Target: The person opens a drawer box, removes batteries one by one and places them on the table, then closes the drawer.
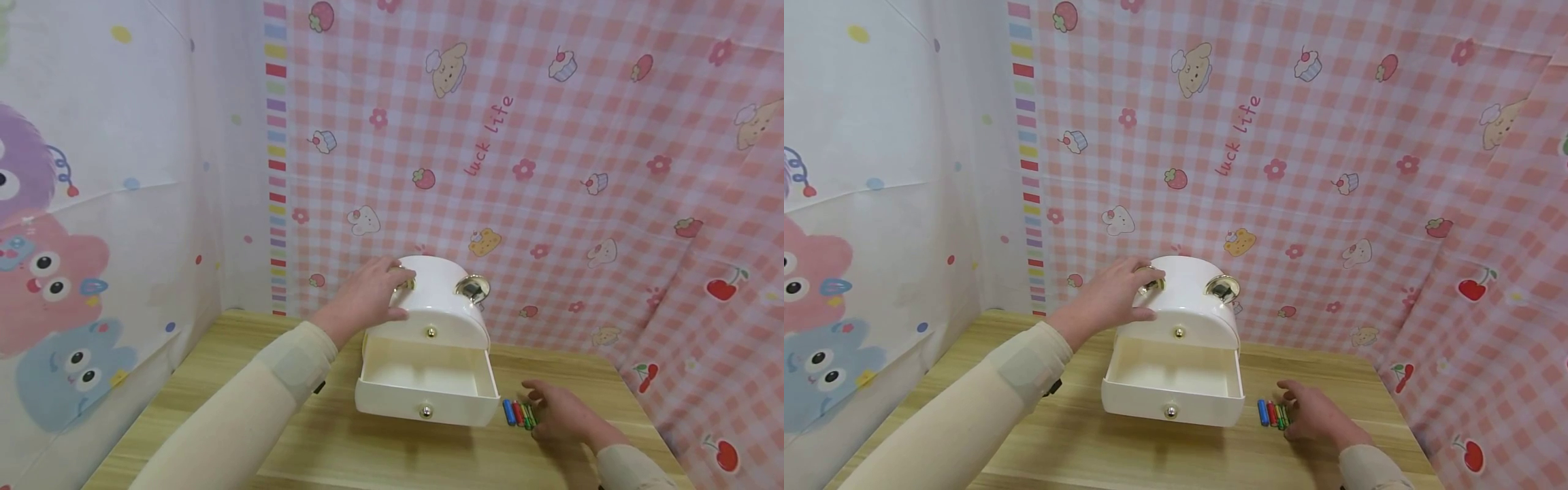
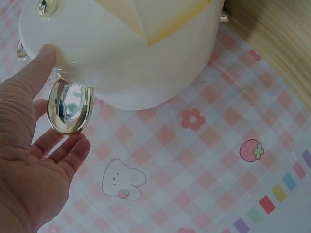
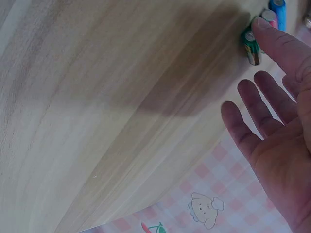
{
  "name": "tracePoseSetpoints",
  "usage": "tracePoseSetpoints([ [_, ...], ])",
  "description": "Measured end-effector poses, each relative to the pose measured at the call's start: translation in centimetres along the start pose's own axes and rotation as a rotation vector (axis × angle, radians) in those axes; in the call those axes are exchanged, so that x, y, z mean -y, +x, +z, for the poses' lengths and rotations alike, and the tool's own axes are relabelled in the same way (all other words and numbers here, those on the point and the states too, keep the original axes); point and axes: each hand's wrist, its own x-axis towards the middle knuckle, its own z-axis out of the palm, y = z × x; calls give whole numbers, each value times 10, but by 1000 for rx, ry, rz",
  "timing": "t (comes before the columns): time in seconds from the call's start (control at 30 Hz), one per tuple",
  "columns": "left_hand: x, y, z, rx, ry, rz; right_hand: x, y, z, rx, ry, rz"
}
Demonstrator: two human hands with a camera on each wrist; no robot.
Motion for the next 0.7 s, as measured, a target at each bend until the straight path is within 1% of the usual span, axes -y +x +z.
tracePoseSetpoints([
  [0.23,1,1,0,4,-1,-2,5,-6,-4,-118,-41,4],
  [0.37,0,1,1,3,9,3,24,-12,-3,-151,-20,57],
  [0.4,0,1,0,2,10,5,30,-14,-2,-155,-16,77],
  [0.47,-1,1,0,1,10,7,43,-18,1,-153,7,92],
  [0.5,-1,1,0,1,8,6,48,-21,3,-140,38,95],
  [0.57,-1,0,0,1,4,4,60,-27,7,-77,118,97],
  [0.63,-1,0,-1,3,1,-1,71,-33,11,11,222,111],
  [0.7,-1,0,-1,7,1,-6,82,-39,15,120,345,155],
])
